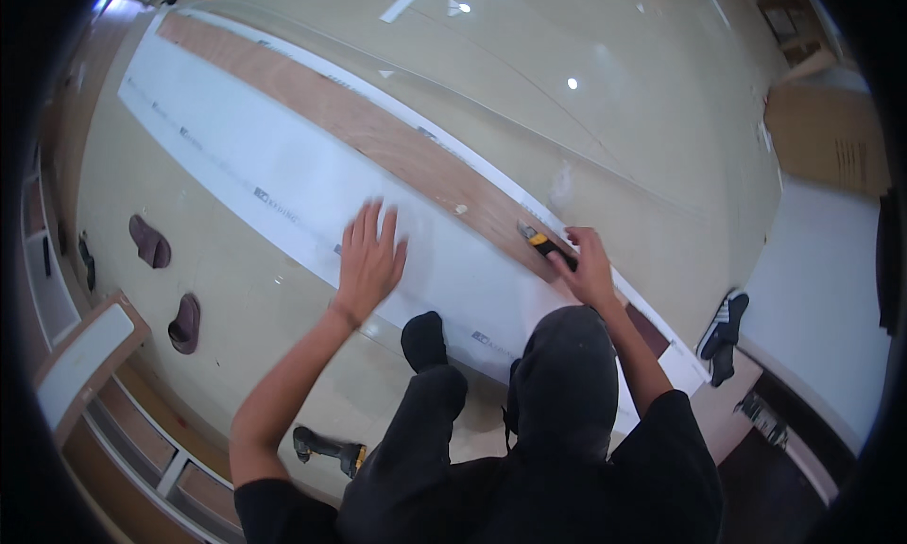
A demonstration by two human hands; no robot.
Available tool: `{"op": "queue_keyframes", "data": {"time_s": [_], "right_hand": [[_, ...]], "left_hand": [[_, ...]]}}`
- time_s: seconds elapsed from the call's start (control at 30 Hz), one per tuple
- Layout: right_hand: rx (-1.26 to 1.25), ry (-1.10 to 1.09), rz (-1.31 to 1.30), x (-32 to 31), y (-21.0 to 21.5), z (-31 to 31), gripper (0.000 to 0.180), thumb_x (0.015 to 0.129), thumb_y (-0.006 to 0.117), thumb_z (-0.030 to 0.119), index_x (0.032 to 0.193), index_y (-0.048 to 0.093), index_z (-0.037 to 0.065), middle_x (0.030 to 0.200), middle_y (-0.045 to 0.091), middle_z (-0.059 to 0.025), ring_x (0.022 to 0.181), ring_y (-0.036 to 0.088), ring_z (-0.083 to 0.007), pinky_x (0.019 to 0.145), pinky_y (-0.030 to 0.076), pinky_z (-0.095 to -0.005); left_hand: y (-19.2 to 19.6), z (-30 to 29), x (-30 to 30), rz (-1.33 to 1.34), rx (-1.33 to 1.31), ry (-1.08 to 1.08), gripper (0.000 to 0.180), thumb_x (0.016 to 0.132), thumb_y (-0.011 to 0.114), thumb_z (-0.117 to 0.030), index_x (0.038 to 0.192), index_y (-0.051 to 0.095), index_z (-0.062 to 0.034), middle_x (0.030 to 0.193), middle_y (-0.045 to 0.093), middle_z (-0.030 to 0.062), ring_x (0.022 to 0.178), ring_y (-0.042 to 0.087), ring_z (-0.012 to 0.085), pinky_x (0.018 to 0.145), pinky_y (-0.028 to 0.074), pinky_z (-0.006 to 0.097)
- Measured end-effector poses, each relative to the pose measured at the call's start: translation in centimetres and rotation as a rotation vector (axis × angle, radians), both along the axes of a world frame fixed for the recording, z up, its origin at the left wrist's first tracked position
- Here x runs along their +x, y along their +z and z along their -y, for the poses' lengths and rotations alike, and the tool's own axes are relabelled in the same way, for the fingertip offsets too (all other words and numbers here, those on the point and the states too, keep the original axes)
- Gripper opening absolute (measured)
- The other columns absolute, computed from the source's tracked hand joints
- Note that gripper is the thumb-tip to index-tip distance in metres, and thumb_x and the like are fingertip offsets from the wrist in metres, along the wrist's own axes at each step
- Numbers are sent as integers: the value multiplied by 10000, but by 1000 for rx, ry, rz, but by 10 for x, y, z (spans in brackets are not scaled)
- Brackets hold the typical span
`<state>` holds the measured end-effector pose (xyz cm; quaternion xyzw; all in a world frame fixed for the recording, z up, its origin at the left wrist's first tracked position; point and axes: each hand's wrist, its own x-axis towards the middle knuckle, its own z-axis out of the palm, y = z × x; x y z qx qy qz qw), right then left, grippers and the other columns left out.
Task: The person uses a utility knife and a straightedge to cut a long strip of white laminate flooring on the floor. They score the material along the straightedge multiple times and then snap the strip to separate it.
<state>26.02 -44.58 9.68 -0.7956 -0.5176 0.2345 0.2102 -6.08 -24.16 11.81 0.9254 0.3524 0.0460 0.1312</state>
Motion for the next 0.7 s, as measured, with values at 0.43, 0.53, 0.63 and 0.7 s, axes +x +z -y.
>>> {"op": "queue_keyframes", "data": {"time_s": [0.43,0.53,0.63,0.7], "right_hand": [[74,-484,238,18,-58,87,435,891,626,113,1293,494,7,1256,537,-188,1196,465,-358,1060,312,-486],[83,-577,294,28,-67,108,434,919,579,137,1305,459,-22,1255,530,-204,1186,465,-372,1069,297,-493],[38,-583,293,29,-75,117,442,920,576,167,1303,459,-20,1237,533,-204,1173,467,-374,1068,296,-501],[18,-579,296,26,-76,120,449,911,580,169,1301,460,-18,1232,532,-206,1166,469,-372,1065,296,-505]], "left_hand": [[-105,-8,171,35,40,1002,752,949,486,-571,1484,290,-78,1522,201,333,1424,203,478,1125,200,584],[-105,-21,168,43,3,1102,906,862,563,-674,1499,264,-103,1527,165,351,1422,201,493,1122,219,575],[-102,-27,170,132,-3,1096,938,840,579,-691,1503,257,-110,1521,144,376,1418,203,505,1127,226,561],[-98,-24,169,90,-84,1159,958,837,579,-693,1512,241,-102,1520,126,391,1419,208,503,1130,228,557]]}}
